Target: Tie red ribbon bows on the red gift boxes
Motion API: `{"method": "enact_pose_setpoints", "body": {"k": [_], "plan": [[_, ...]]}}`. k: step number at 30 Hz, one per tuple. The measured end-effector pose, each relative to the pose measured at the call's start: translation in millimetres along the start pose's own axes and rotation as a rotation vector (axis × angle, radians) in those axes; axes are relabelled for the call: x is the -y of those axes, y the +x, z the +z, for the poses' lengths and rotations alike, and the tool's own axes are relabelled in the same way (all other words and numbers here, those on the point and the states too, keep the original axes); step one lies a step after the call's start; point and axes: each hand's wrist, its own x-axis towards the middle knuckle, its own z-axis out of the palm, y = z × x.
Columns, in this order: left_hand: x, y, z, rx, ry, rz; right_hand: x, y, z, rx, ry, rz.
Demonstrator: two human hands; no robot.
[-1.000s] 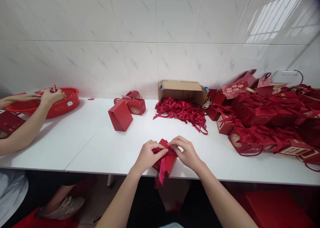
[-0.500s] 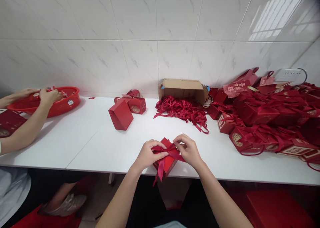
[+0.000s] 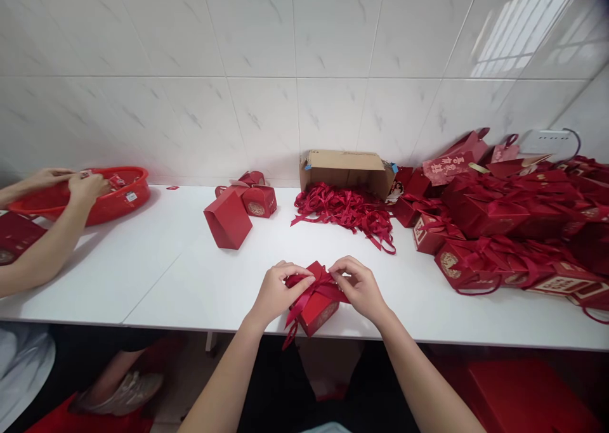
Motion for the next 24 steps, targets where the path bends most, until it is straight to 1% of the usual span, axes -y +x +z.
{"method": "enact_pose_setpoints", "body": {"k": [3, 8, 13, 17, 20, 24], "plan": [[-1.7, 1.1, 1.0, 0.057, 0.131, 0.021, -0.3, -1.3, -0.3, -0.008, 0.016, 0.003], [-1.6, 1.3, 1.8, 0.148, 0.167, 0.057, -2.5, -2.2, 1.4, -0.023, 0.001, -0.028], [3.0, 1.6, 3.7, 0.142, 0.152, 0.068, -6.1, -3.4, 2.9, -0.065, -0.046, -0.035], [6.6, 2.0, 4.8, 0.158, 0.127, 0.054, -9.7, -3.3, 2.1, -0.074, -0.016, -0.043], [7.6, 2.7, 4.1, 0.172, 0.094, 0.079, -11.6, -2.3, 1.6, -0.087, 0.007, -0.054], [10.4, 3.0, 4.0, 0.179, 0.084, 0.064, -12.3, -8.7, 0.5, -0.073, -0.015, -0.006]]}}
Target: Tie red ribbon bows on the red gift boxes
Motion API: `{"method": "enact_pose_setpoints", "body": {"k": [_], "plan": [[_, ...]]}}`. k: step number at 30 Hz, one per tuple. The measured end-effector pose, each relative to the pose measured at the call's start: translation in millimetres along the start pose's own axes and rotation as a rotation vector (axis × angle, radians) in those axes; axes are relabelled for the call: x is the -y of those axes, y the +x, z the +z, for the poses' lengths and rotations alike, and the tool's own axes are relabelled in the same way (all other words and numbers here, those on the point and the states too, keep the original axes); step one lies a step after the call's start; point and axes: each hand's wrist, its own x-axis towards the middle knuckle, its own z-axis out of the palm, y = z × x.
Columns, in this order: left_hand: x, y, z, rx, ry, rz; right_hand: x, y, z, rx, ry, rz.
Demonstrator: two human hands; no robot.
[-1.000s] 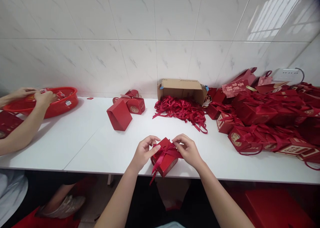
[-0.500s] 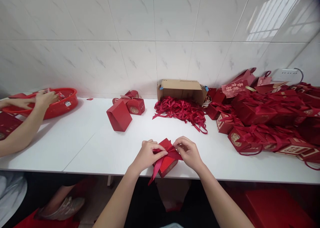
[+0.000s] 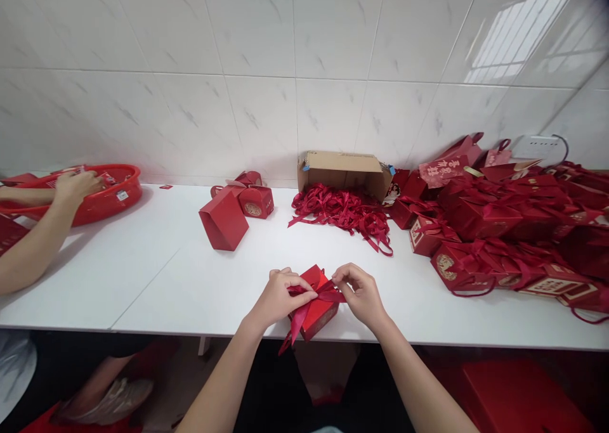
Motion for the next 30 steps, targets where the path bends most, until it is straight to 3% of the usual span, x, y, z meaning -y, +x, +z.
{"method": "enact_pose_setpoints", "body": {"k": [5, 8, 12, 16, 20, 25, 28, 30], "plan": [[4.6, -5.2, 14.1, -0.172, -0.203, -0.062, -3.0, -40.8, 5.0, -0.078, 0.036, 0.006], [1.3, -12.2, 28.3, -0.271, -0.409, -0.070, -6.9, -70.8, 16.2, 0.016, -0.050, 0.035], [-4.7, -22.7, 42.5, -0.164, -0.619, -0.044, -13.8, -89.6, 24.2, -0.007, -0.200, 0.108], [3.4, -31.6, 49.5, -0.169, -0.594, -0.029, -22.2, -84.4, 3.1, -0.053, -0.228, 0.111], [25.8, -41.0, 55.2, -0.265, -0.209, -0.078, -28.3, -54.0, -45.9, -0.236, -0.327, 0.047], [43.4, -46.5, 62.9, -0.264, 0.093, -0.095, -34.6, 29.4, -116.0, -0.543, -0.478, -0.067], [44.4, -45.2, 65.5, -0.250, 0.163, -0.080, -41.5, 77.3, -146.0, -0.651, -0.648, 0.096], [44.0, -45.1, 66.2, -0.246, 0.186, -0.071, -40.7, 94.0, -159.1, -0.710, -0.698, 0.167]]}}
